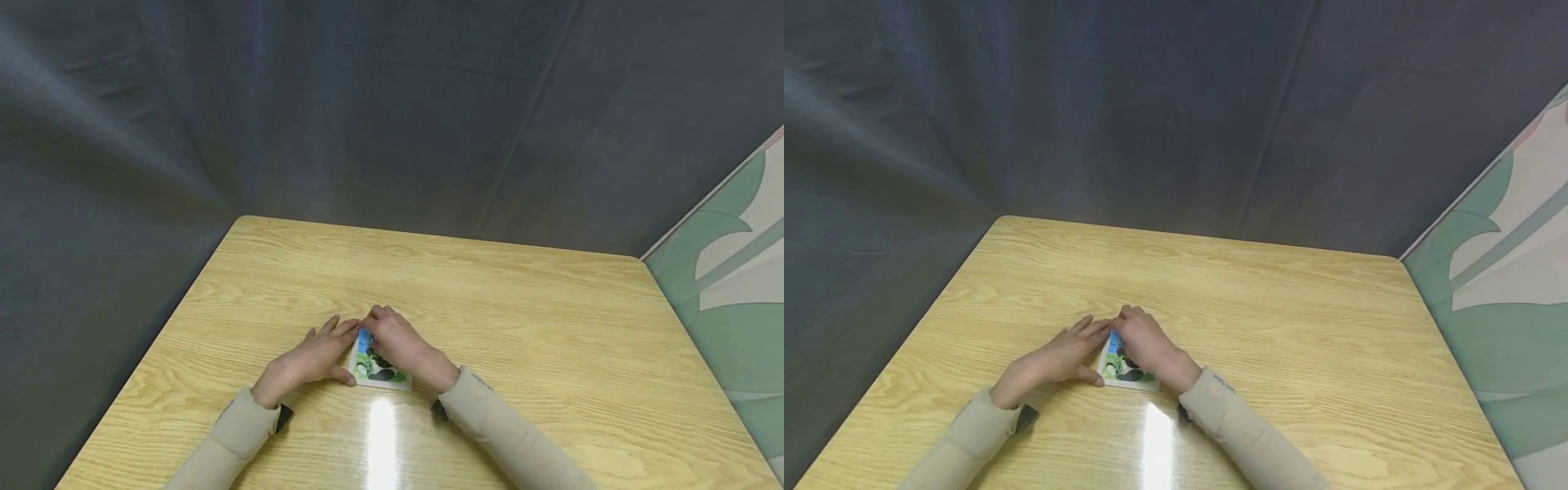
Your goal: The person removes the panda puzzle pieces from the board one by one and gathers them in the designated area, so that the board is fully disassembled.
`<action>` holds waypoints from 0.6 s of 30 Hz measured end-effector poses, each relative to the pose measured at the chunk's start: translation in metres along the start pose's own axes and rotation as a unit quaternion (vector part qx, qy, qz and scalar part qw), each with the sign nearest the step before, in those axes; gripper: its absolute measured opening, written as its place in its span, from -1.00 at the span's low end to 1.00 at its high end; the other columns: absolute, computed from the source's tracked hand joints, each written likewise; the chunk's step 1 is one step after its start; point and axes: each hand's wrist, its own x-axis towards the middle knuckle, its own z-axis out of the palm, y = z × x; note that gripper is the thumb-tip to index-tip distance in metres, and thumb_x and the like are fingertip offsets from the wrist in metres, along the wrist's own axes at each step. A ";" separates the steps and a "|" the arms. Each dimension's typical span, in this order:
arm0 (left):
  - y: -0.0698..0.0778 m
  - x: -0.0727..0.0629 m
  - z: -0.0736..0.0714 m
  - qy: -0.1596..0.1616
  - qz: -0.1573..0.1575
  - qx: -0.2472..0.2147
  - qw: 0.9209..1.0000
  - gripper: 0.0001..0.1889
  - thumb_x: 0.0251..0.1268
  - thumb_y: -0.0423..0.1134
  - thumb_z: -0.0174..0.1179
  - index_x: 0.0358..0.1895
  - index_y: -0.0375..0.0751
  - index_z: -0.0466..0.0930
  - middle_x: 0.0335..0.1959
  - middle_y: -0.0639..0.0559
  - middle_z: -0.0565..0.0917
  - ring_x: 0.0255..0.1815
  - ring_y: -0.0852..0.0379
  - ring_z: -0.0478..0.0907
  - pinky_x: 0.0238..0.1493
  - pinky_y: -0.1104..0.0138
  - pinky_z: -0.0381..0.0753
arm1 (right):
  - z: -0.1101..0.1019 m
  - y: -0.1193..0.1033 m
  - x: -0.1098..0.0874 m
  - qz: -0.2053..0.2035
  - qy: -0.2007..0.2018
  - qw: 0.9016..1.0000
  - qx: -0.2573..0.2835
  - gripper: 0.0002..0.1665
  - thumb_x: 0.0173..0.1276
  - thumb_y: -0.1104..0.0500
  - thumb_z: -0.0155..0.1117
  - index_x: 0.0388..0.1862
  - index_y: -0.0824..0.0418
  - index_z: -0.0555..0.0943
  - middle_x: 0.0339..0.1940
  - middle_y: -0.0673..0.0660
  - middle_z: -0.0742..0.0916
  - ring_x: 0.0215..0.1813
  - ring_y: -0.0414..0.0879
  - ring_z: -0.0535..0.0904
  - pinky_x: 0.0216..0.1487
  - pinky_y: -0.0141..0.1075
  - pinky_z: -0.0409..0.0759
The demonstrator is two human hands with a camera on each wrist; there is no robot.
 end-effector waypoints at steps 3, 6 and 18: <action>0.000 0.000 0.000 -0.001 0.001 0.001 1.000 -0.02 0.05 0.06 0.39 0.48 -0.31 0.12 0.53 -0.11 0.08 0.49 -0.37 -0.12 0.18 -0.45 0.07 | -0.004 0.001 -0.002 -0.040 0.010 0.997 -0.068 -0.65 0.16 0.32 0.43 -0.03 0.24 0.67 -0.15 0.11 0.66 -0.16 -0.06 0.57 -0.18 -0.26 0.60; 0.000 -0.001 0.000 -0.001 0.000 0.004 1.000 -0.02 0.05 0.07 0.39 0.48 -0.30 0.11 0.52 -0.10 0.09 0.50 -0.36 -0.12 0.19 -0.44 0.08 | -0.012 0.010 -0.007 -0.057 0.036 0.995 -0.075 -0.64 0.14 0.30 0.46 -0.05 0.26 0.66 -0.12 0.13 0.68 -0.11 -0.04 0.60 -0.14 -0.23 0.61; 0.002 -0.002 0.001 -0.003 -0.004 0.006 1.000 0.00 0.04 0.05 0.40 0.48 -0.32 0.09 0.53 -0.11 0.06 0.51 -0.34 -0.16 0.23 -0.42 0.01 | -0.034 0.101 -0.050 -0.025 0.037 0.998 0.050 -0.78 0.15 0.43 0.40 -0.20 0.28 0.72 -0.21 0.13 0.70 -0.13 -0.06 0.62 -0.10 -0.33 0.63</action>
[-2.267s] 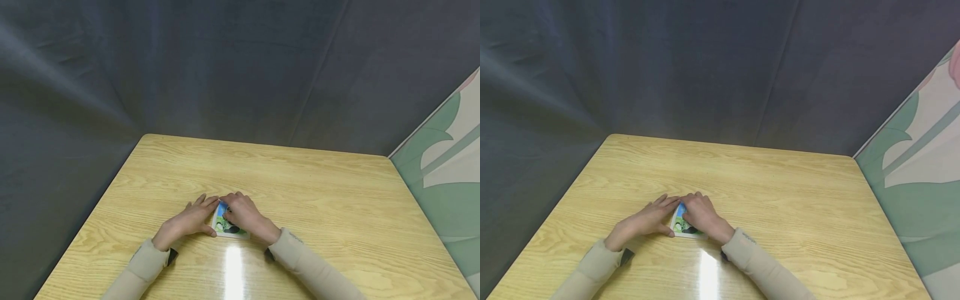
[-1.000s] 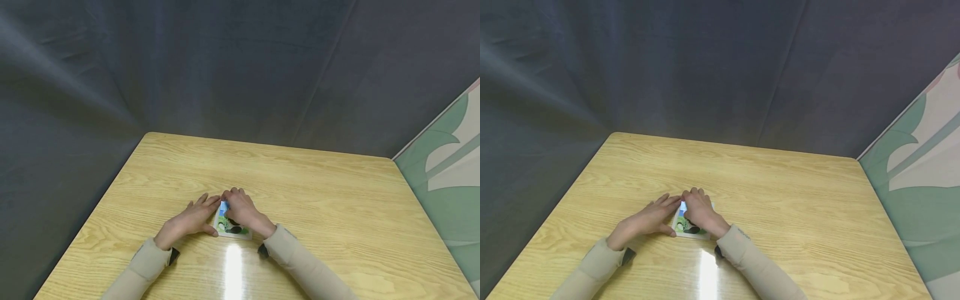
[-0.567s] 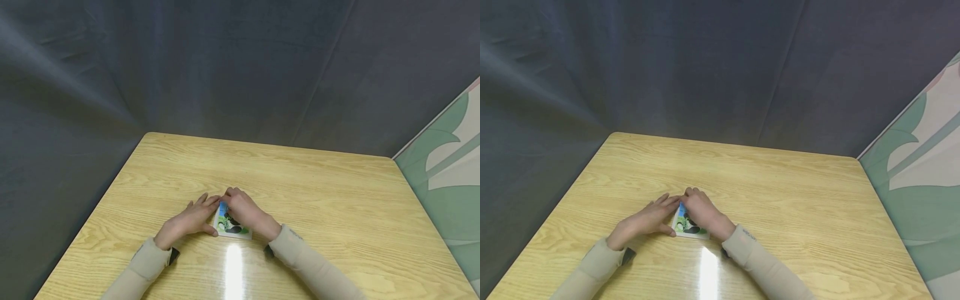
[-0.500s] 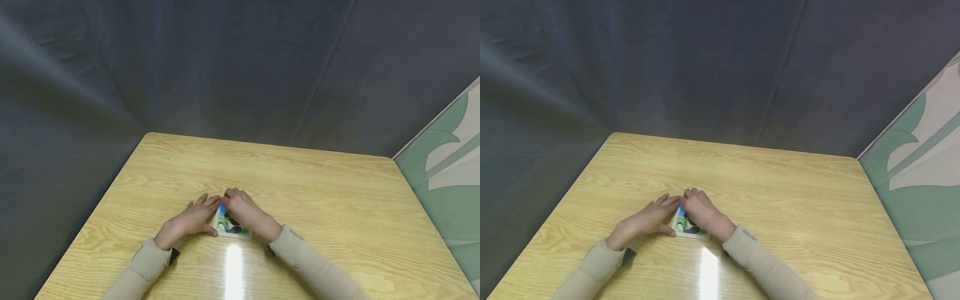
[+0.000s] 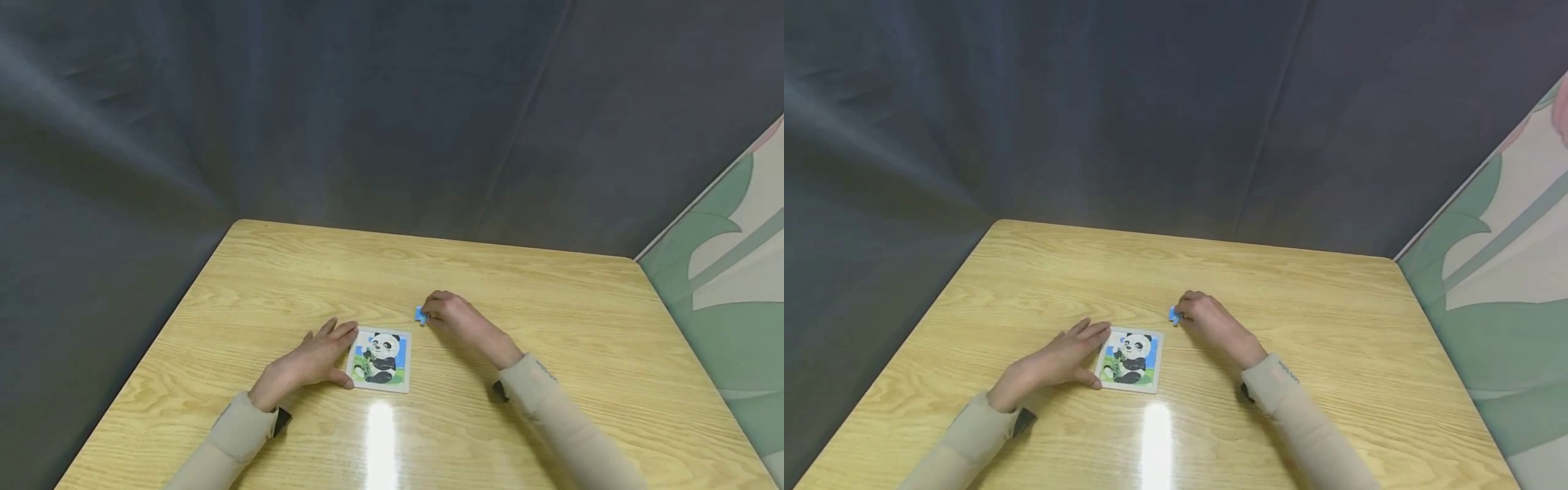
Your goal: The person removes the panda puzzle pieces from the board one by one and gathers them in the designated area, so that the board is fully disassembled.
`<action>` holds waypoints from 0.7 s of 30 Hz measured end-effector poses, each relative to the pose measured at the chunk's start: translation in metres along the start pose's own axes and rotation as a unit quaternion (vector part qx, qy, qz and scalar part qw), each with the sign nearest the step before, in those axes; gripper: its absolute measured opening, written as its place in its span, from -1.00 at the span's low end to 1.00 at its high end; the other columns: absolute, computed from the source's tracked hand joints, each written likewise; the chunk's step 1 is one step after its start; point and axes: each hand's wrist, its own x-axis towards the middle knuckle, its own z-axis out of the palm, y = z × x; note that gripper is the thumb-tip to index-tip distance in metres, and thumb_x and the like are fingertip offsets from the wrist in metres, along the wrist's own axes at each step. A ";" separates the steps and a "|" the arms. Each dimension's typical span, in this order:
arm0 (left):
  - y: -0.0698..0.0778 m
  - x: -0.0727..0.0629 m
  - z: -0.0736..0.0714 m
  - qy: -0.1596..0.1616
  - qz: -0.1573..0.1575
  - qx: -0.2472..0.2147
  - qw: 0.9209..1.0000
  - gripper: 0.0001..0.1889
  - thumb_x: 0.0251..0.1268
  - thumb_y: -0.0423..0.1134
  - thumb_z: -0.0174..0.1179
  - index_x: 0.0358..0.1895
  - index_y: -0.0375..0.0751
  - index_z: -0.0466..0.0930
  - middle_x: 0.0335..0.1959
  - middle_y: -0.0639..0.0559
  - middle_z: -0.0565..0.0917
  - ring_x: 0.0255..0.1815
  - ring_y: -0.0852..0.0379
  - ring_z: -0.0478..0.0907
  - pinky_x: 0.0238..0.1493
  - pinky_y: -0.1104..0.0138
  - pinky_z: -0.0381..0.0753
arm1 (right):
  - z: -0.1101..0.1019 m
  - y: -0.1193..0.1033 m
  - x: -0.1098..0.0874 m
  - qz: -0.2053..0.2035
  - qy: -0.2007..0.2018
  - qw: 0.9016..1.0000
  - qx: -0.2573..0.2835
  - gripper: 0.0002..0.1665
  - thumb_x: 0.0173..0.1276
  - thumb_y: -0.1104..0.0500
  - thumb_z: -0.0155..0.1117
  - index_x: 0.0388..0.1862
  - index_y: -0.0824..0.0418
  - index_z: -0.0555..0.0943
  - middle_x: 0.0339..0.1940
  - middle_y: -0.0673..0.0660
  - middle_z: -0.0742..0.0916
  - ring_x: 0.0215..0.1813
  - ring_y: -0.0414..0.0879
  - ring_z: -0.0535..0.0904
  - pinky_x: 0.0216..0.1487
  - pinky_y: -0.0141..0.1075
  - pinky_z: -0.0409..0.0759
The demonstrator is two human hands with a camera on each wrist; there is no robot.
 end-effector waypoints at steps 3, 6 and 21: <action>0.000 0.000 0.000 -0.001 0.001 -0.004 1.000 0.00 0.03 0.04 0.40 0.48 -0.32 0.09 0.53 -0.12 0.06 0.51 -0.34 -0.16 0.23 -0.42 -0.01 | 0.000 0.007 -0.005 0.006 -0.015 1.000 -0.004 -0.79 0.17 0.44 0.38 -0.20 0.28 0.73 -0.20 0.13 0.70 -0.12 -0.05 0.61 -0.09 -0.31 0.63; 0.000 0.000 0.001 0.002 0.001 -0.003 1.000 0.00 0.02 0.04 0.41 0.48 -0.32 0.10 0.53 -0.11 0.06 0.50 -0.35 -0.16 0.24 -0.42 -0.01 | 0.000 0.008 -0.007 0.007 -0.026 1.000 -0.004 -0.80 0.16 0.45 0.37 -0.23 0.29 0.74 -0.20 0.14 0.70 -0.13 -0.04 0.61 -0.10 -0.29 0.63; 0.000 0.001 0.001 0.003 -0.002 -0.007 1.000 -0.01 0.03 0.04 0.40 0.47 -0.34 0.12 0.53 -0.11 0.09 0.50 -0.35 -0.15 0.23 -0.43 0.00 | 0.027 -0.064 0.017 0.016 0.000 1.000 -0.005 -0.71 0.13 0.30 0.47 -0.13 0.31 0.72 -0.20 0.13 0.73 -0.15 -0.02 0.63 -0.14 -0.21 0.63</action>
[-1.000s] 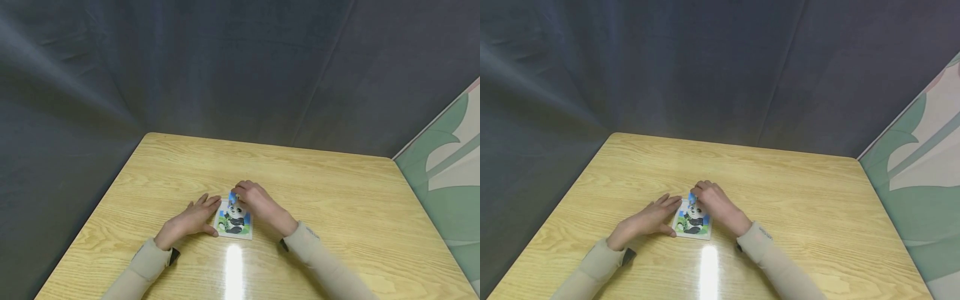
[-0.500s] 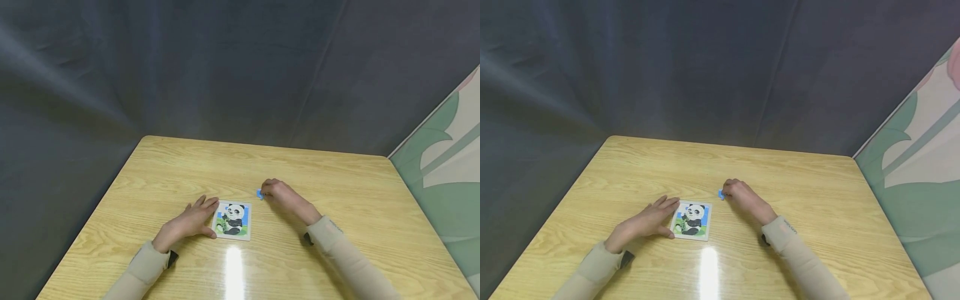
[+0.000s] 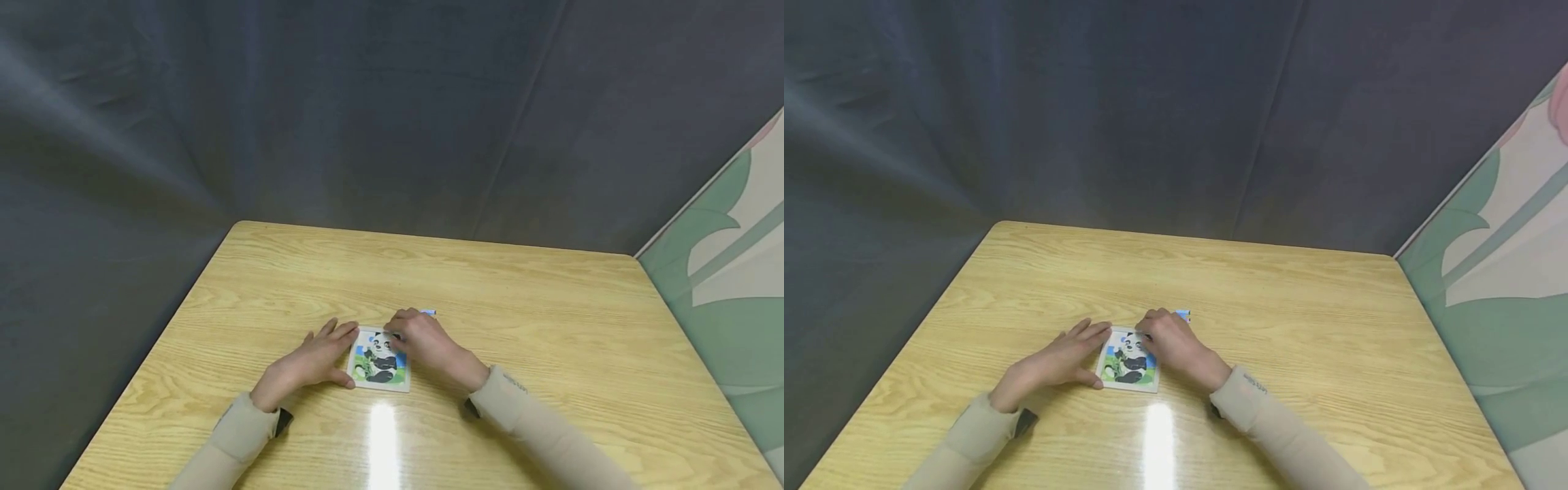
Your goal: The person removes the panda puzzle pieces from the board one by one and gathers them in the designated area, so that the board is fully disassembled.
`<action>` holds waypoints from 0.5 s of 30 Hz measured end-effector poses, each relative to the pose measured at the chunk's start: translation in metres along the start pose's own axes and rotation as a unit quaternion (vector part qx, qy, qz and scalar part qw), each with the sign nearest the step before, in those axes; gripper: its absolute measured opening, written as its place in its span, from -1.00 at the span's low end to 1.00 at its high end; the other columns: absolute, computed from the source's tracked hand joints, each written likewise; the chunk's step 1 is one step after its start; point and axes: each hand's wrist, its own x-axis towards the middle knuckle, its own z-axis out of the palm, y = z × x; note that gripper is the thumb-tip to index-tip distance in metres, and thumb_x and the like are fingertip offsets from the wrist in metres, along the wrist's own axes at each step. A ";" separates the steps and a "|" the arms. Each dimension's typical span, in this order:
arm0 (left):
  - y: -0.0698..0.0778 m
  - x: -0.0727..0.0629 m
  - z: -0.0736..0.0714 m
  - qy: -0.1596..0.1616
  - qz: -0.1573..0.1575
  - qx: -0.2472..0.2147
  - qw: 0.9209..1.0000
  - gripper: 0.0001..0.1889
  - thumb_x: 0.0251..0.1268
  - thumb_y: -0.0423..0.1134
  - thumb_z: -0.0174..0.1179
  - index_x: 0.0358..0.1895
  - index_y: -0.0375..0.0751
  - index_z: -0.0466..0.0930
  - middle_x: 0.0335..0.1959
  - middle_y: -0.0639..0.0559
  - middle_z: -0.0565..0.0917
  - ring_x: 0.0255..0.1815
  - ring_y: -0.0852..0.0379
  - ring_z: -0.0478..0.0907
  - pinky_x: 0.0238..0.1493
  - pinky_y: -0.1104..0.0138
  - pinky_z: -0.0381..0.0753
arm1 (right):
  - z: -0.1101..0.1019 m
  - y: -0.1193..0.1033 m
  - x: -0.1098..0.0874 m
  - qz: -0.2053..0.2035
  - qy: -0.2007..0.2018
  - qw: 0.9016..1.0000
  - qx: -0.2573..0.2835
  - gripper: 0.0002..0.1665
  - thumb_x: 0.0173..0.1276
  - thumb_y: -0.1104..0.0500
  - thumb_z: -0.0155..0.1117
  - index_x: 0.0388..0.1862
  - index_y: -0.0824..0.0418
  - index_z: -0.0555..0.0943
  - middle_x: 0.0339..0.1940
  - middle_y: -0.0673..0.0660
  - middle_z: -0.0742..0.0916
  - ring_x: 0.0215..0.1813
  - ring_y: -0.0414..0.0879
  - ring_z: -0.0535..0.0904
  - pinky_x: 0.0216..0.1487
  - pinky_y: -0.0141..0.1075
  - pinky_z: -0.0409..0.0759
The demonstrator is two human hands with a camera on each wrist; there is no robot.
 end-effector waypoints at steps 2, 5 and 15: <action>0.000 0.000 0.000 -0.001 0.000 0.000 1.000 -0.02 0.04 0.04 0.40 0.47 -0.34 0.12 0.53 -0.11 0.09 0.50 -0.35 -0.15 0.23 -0.43 0.01 | 0.004 -0.006 0.003 0.012 -0.010 1.000 -0.007 -0.68 0.12 0.28 0.48 -0.11 0.30 0.71 -0.19 0.13 0.73 -0.15 -0.02 0.63 -0.15 -0.21 0.63; 0.000 0.000 0.001 -0.001 0.002 0.003 1.000 -0.02 0.04 0.05 0.39 0.47 -0.34 0.12 0.53 -0.11 0.09 0.50 -0.35 -0.14 0.22 -0.43 0.02 | 0.009 -0.012 0.005 0.030 -0.018 0.999 -0.039 -0.67 0.10 0.24 0.51 -0.11 0.26 0.71 -0.21 0.10 0.73 -0.18 -0.04 0.62 -0.20 -0.22 0.61; -0.002 -0.001 0.001 0.000 0.004 0.004 1.000 -0.01 0.04 0.05 0.39 0.47 -0.33 0.11 0.53 -0.11 0.08 0.50 -0.35 -0.15 0.21 -0.43 0.03 | 0.021 -0.041 0.010 0.087 -0.012 0.981 -0.172 -0.87 0.08 0.33 0.42 -0.46 0.16 0.64 -0.47 0.06 0.63 -0.40 -0.07 0.50 -0.45 -0.27 0.43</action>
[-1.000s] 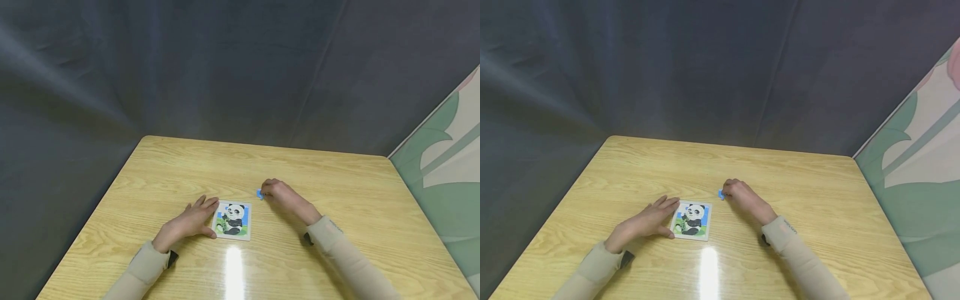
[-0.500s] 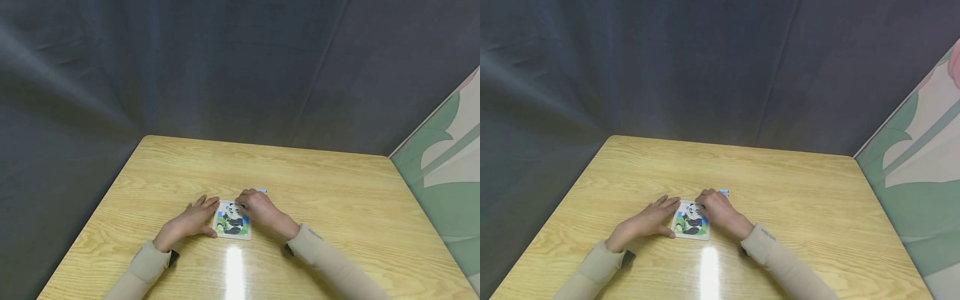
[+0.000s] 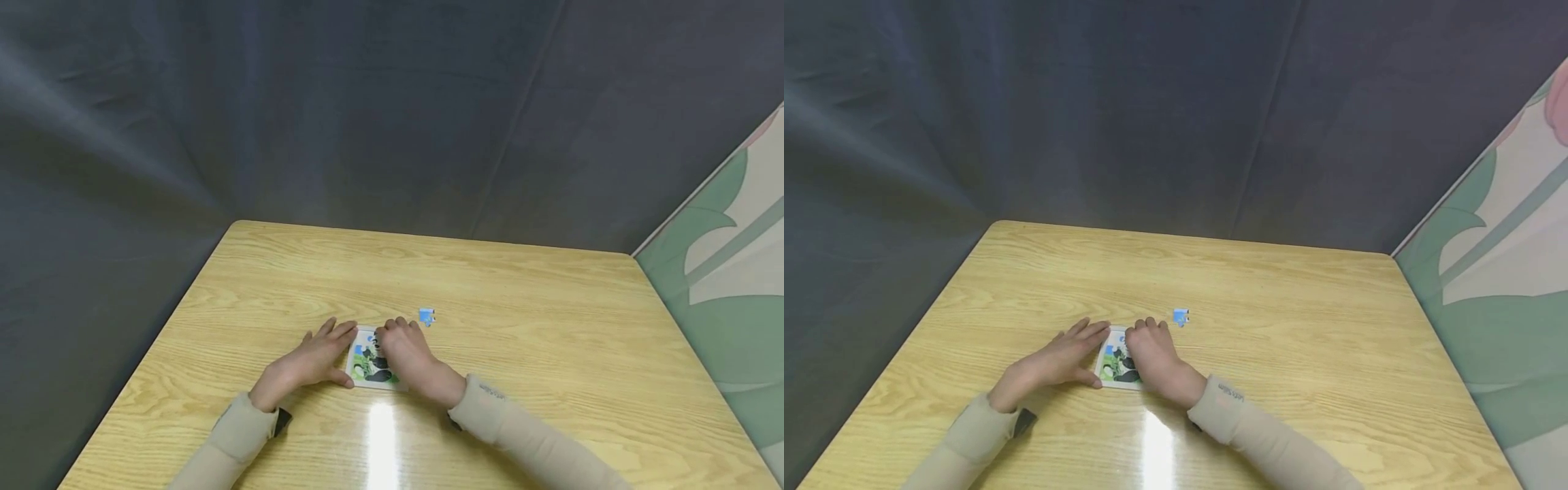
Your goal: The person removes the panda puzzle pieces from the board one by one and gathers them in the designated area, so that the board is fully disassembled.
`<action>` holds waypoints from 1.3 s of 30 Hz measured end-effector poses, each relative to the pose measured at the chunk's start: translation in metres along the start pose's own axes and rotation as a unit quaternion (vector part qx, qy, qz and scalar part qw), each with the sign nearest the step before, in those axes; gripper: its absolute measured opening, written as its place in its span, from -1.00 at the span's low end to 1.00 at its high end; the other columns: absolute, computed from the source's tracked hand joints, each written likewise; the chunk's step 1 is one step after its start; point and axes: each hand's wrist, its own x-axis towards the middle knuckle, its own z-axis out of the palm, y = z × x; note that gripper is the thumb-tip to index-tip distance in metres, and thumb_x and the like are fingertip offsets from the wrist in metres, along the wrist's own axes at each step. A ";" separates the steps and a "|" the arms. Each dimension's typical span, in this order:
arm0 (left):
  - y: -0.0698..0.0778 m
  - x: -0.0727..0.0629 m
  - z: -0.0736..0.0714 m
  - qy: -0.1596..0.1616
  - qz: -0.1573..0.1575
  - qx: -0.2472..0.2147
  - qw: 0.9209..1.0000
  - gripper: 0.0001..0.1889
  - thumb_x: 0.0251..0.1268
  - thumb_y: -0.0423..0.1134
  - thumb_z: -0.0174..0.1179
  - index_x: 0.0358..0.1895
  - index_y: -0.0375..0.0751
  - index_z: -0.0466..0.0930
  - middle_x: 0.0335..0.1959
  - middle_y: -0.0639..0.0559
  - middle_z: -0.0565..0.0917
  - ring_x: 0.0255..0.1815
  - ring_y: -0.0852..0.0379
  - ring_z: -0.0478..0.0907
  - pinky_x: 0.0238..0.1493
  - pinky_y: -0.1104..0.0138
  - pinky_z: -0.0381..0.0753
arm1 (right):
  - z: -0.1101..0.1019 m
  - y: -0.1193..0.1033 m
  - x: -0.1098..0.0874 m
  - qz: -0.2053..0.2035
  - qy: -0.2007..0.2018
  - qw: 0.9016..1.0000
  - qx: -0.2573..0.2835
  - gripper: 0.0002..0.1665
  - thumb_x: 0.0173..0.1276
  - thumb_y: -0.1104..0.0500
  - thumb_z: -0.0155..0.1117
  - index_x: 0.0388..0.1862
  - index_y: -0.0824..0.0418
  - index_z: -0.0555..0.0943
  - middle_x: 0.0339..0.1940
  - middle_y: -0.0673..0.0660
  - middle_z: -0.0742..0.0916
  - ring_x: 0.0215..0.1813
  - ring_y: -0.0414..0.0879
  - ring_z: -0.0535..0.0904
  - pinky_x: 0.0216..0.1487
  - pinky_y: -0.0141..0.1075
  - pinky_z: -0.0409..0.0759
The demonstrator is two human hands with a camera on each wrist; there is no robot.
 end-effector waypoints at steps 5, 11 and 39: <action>0.000 0.000 0.000 0.003 -0.001 0.002 1.000 -0.01 0.02 0.06 0.39 0.47 -0.34 0.12 0.53 -0.11 0.08 0.50 -0.35 -0.13 0.21 -0.44 0.03 | -0.005 -0.006 0.005 0.032 -0.032 0.999 0.012 -0.85 0.09 0.39 0.41 -0.36 0.23 0.64 -0.42 0.13 0.61 -0.36 -0.02 0.48 -0.41 -0.22 0.48; 0.000 0.000 0.000 0.005 0.001 0.000 1.000 0.00 0.02 0.06 0.40 0.47 -0.35 0.13 0.52 -0.13 0.09 0.49 -0.37 -0.13 0.21 -0.44 0.02 | -0.006 0.005 0.008 0.040 -0.042 0.993 0.104 -0.86 0.08 0.43 0.37 -0.38 0.25 0.68 -0.41 0.12 0.59 -0.37 -0.04 0.41 -0.39 -0.25 0.45; 0.002 0.000 -0.001 -0.001 -0.001 0.007 1.000 0.00 0.02 0.07 0.39 0.48 -0.33 0.11 0.53 -0.11 0.08 0.50 -0.36 -0.14 0.21 -0.43 0.04 | -0.020 0.088 -0.010 -0.101 0.084 0.989 0.071 -0.69 0.05 0.29 0.53 -0.17 0.18 0.73 -0.21 0.07 0.74 -0.15 -0.04 0.60 -0.22 -0.15 0.59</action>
